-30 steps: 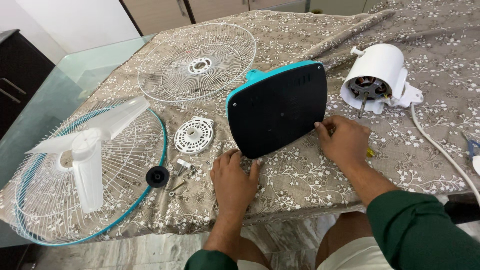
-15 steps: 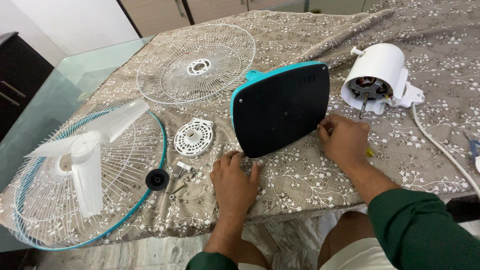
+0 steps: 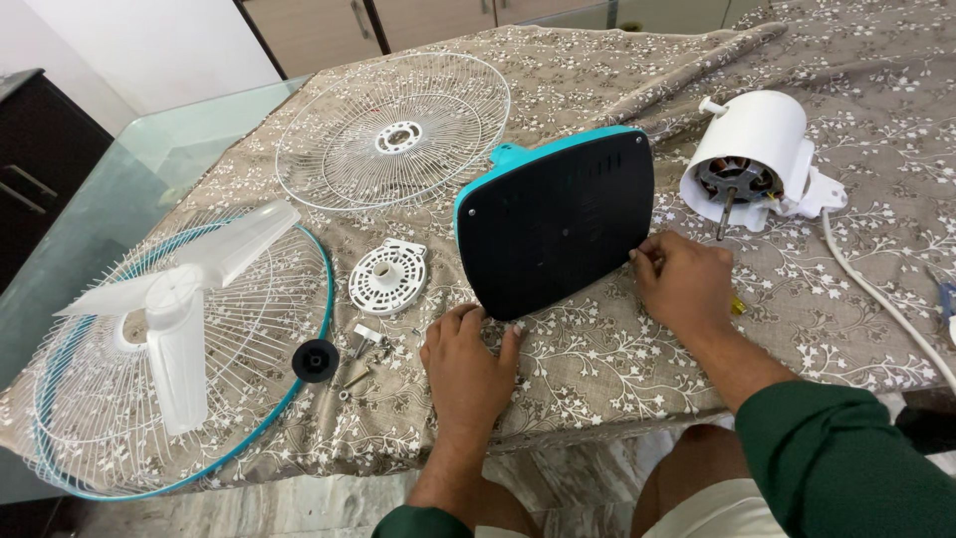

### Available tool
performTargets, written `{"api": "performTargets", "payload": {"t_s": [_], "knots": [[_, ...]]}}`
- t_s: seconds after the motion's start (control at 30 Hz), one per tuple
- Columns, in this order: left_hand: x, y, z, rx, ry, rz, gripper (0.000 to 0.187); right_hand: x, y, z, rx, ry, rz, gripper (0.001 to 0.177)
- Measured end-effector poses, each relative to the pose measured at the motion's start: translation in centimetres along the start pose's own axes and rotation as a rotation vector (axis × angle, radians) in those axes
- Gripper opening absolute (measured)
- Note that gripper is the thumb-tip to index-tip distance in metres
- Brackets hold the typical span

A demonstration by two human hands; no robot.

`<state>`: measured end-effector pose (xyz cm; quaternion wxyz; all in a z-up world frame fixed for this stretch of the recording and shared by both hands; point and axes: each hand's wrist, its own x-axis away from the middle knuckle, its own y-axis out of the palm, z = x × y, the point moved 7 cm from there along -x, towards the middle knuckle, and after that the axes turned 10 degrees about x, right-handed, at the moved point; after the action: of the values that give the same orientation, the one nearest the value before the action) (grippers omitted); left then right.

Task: The person uses a screwdriver to remove screws from the back cover of a teal electric fan base. They then lift off the black back cover to reveal the internal components, including a capacitor and switch, and briefly inspect the interior.

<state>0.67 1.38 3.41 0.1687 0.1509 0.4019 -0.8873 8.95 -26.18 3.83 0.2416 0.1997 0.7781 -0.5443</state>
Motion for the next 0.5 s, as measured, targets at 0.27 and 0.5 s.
{"api": "performTargets", "payload": {"t_s": [0.27,0.5], "knots": [[-0.3,0.2,0.0,-0.033,-0.025,-0.033,0.048,0.1,-0.1,0.4,-0.137,-0.009,0.038,0.006],[-0.1,-0.4,-0.4,-0.006,-0.203,-0.074,0.034,1.3,-1.5,-1.5,-0.045,-0.173,0.123,0.008]]}}
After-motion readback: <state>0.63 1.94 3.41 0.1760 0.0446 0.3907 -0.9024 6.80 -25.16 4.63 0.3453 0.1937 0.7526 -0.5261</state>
